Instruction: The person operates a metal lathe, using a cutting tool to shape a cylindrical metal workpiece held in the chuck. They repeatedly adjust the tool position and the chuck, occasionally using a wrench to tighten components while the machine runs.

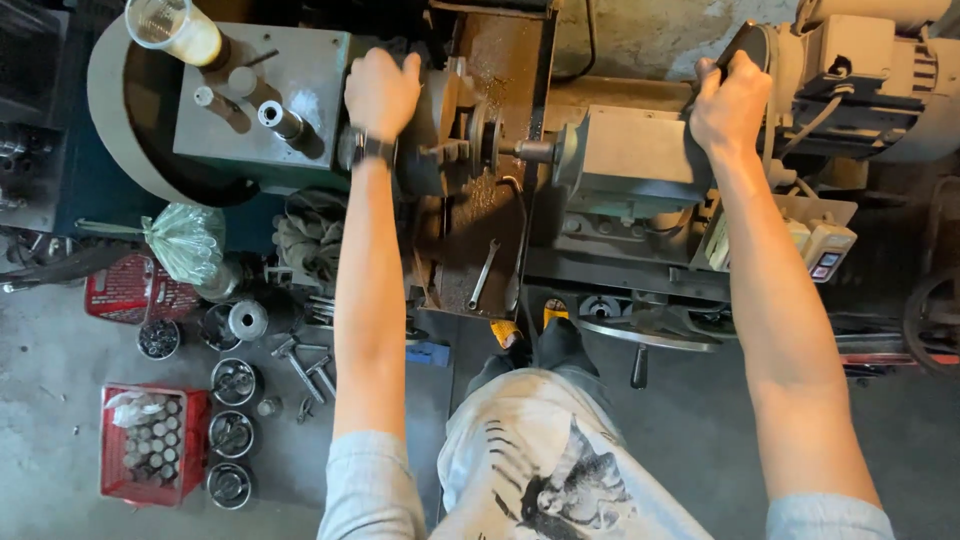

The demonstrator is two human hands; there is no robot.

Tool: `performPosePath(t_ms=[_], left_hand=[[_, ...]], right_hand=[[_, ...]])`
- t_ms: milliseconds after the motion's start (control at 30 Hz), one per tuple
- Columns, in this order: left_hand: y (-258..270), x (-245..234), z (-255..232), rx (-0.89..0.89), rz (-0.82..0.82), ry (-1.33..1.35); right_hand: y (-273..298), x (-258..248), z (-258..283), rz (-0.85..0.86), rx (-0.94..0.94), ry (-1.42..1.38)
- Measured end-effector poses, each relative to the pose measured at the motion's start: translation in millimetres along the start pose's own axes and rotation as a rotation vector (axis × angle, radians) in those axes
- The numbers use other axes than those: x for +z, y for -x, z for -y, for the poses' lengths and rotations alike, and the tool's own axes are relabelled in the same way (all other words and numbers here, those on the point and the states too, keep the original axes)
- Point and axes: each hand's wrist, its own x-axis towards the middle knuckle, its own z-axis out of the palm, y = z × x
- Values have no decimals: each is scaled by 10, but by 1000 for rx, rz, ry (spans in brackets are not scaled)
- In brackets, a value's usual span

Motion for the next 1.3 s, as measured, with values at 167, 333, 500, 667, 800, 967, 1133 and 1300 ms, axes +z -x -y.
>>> performPosePath(t_ms=[167,333,500,667,800,967,1133,1300], left_hand=[[826,-124,-130,183,-380,240],[1519,419,145,153,-653,548],[1844,564,190,17,-609,567],[1241,-141,-169,276,-724,531],[259,-212,-52,174,-152,339],[135,-95,-57,-5,52,47],[922,-139,-146,200,-503,427],[1589,498,231,155,-643,565]], right_hand=[[29,22,-57,-24,-95,-21],[19,48,-78,-3,-31,15],[11,47,-50,-3,-61,21],[-6,-14,93,-52,-169,-2],[-42,-43,131,-5,-124,10],[-66,-71,207,-3,-149,-21],[-43,6,21,35,-28,-2],[-52,13,33,3,-162,2]])
